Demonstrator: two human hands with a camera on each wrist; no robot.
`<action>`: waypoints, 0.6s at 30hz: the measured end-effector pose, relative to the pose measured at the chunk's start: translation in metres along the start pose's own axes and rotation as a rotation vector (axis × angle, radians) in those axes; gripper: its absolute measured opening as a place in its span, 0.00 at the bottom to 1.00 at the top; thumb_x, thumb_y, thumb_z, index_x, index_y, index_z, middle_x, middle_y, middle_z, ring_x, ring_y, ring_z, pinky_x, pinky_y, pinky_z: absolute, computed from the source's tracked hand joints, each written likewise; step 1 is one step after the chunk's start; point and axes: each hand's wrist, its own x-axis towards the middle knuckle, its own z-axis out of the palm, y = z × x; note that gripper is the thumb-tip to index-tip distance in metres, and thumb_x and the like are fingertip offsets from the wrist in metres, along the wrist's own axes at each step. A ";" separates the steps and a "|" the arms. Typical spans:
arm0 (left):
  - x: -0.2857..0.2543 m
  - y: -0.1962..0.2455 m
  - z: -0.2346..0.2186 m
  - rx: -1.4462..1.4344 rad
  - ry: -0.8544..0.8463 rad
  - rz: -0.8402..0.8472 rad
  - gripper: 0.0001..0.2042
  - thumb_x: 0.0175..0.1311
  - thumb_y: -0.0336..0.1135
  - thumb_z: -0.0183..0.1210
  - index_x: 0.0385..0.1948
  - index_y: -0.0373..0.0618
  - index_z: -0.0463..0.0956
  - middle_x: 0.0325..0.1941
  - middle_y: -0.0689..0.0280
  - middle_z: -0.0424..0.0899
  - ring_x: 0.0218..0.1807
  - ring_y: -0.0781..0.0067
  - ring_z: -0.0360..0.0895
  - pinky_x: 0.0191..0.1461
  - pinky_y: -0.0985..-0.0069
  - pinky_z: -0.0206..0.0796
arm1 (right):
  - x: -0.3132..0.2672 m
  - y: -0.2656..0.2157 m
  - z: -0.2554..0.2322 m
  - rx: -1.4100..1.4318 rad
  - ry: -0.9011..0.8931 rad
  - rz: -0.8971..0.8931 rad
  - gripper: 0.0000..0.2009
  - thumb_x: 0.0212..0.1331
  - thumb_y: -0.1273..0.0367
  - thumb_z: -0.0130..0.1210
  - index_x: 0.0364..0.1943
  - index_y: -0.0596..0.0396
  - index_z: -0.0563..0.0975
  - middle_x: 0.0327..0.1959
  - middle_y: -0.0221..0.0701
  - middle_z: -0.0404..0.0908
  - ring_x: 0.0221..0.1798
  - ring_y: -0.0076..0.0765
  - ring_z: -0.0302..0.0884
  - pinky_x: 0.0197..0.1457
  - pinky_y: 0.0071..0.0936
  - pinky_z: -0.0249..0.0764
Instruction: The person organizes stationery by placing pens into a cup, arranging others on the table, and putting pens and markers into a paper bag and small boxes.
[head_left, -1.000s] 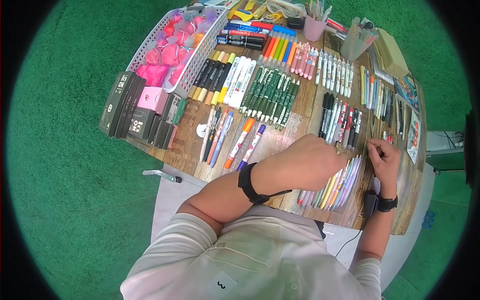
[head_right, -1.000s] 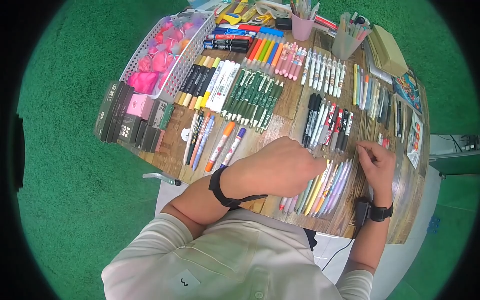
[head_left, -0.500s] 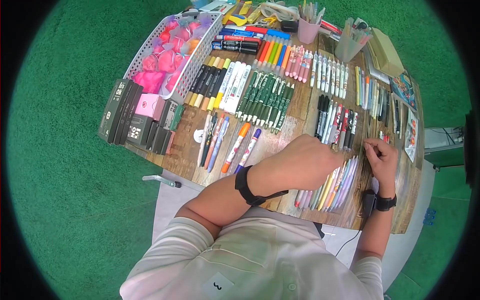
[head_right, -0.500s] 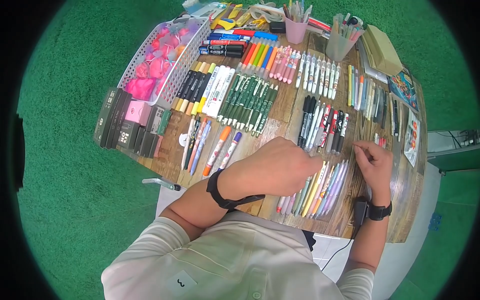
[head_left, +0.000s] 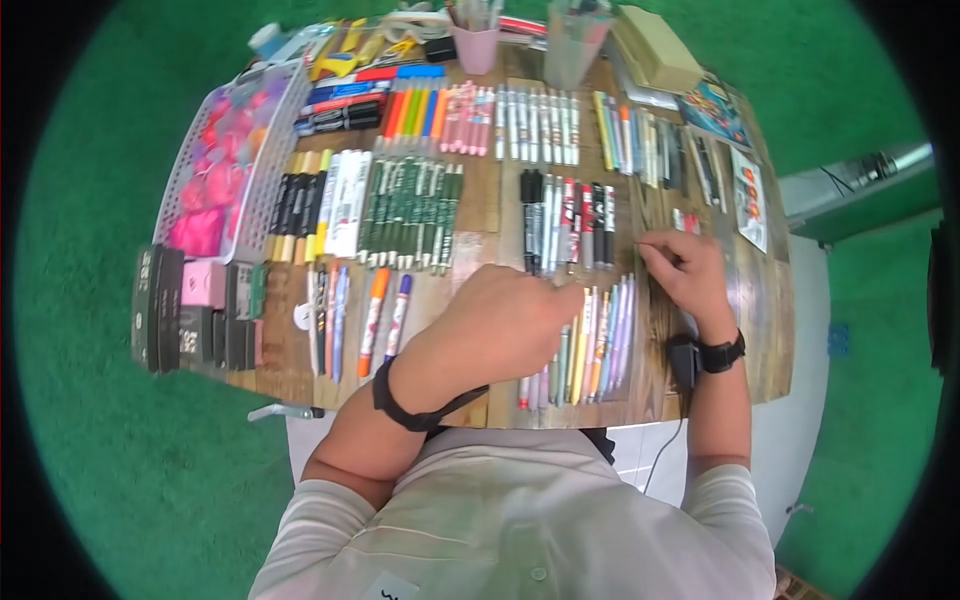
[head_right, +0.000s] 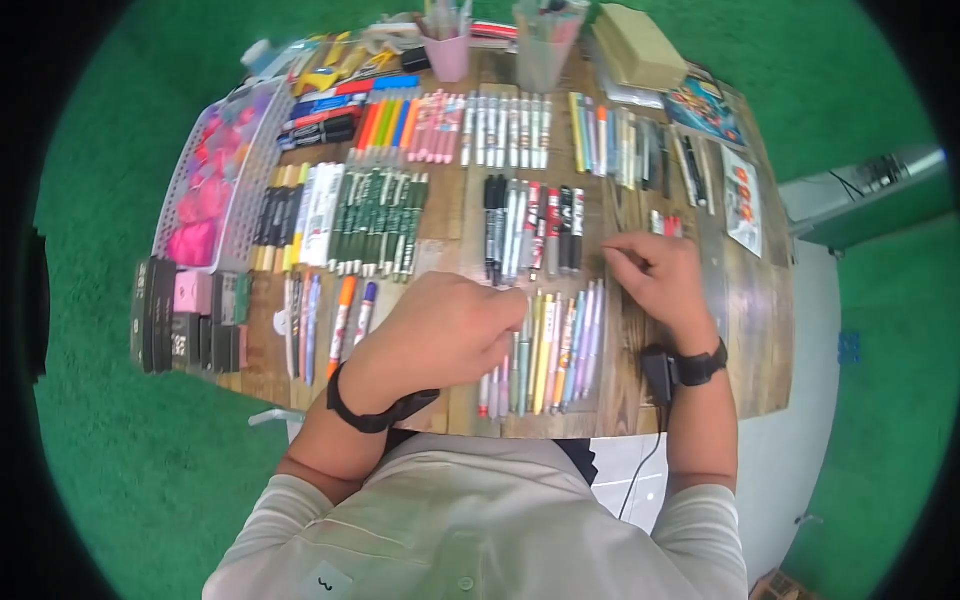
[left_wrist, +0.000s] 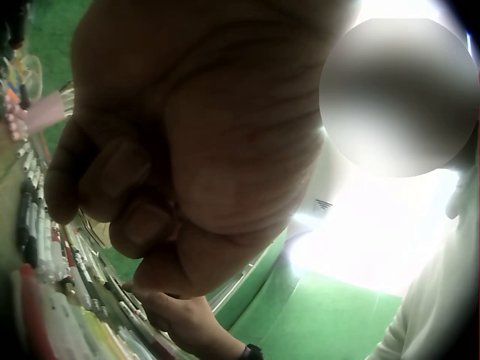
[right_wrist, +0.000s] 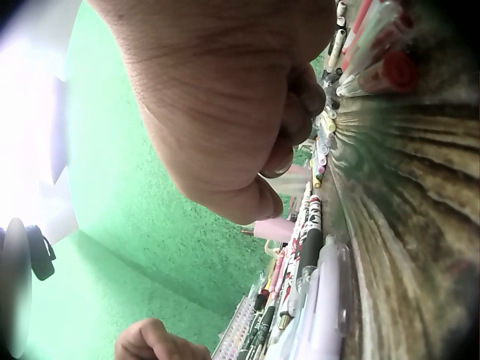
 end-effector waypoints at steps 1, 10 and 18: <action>0.000 0.001 -0.001 0.007 -0.001 -0.005 0.04 0.53 0.31 0.58 0.27 0.45 0.73 0.18 0.57 0.78 0.25 0.47 0.79 0.30 0.51 0.67 | 0.000 0.000 -0.001 0.019 -0.018 0.006 0.06 0.60 0.69 0.67 0.39 0.53 0.88 0.22 0.32 0.84 0.21 0.22 0.77 0.28 0.24 0.71; -0.001 0.000 0.001 0.010 0.003 -0.012 0.03 0.53 0.29 0.58 0.28 0.45 0.74 0.20 0.58 0.79 0.26 0.47 0.79 0.30 0.52 0.68 | -0.001 0.004 0.001 0.023 -0.012 0.003 0.06 0.59 0.70 0.68 0.38 0.54 0.88 0.20 0.31 0.81 0.19 0.22 0.75 0.26 0.23 0.70; -0.001 0.000 0.000 -0.006 0.004 -0.007 0.03 0.53 0.29 0.58 0.28 0.44 0.74 0.20 0.58 0.79 0.26 0.48 0.80 0.30 0.52 0.68 | -0.001 0.001 0.001 0.046 -0.028 0.001 0.05 0.60 0.71 0.67 0.39 0.56 0.87 0.21 0.30 0.82 0.21 0.19 0.76 0.27 0.22 0.70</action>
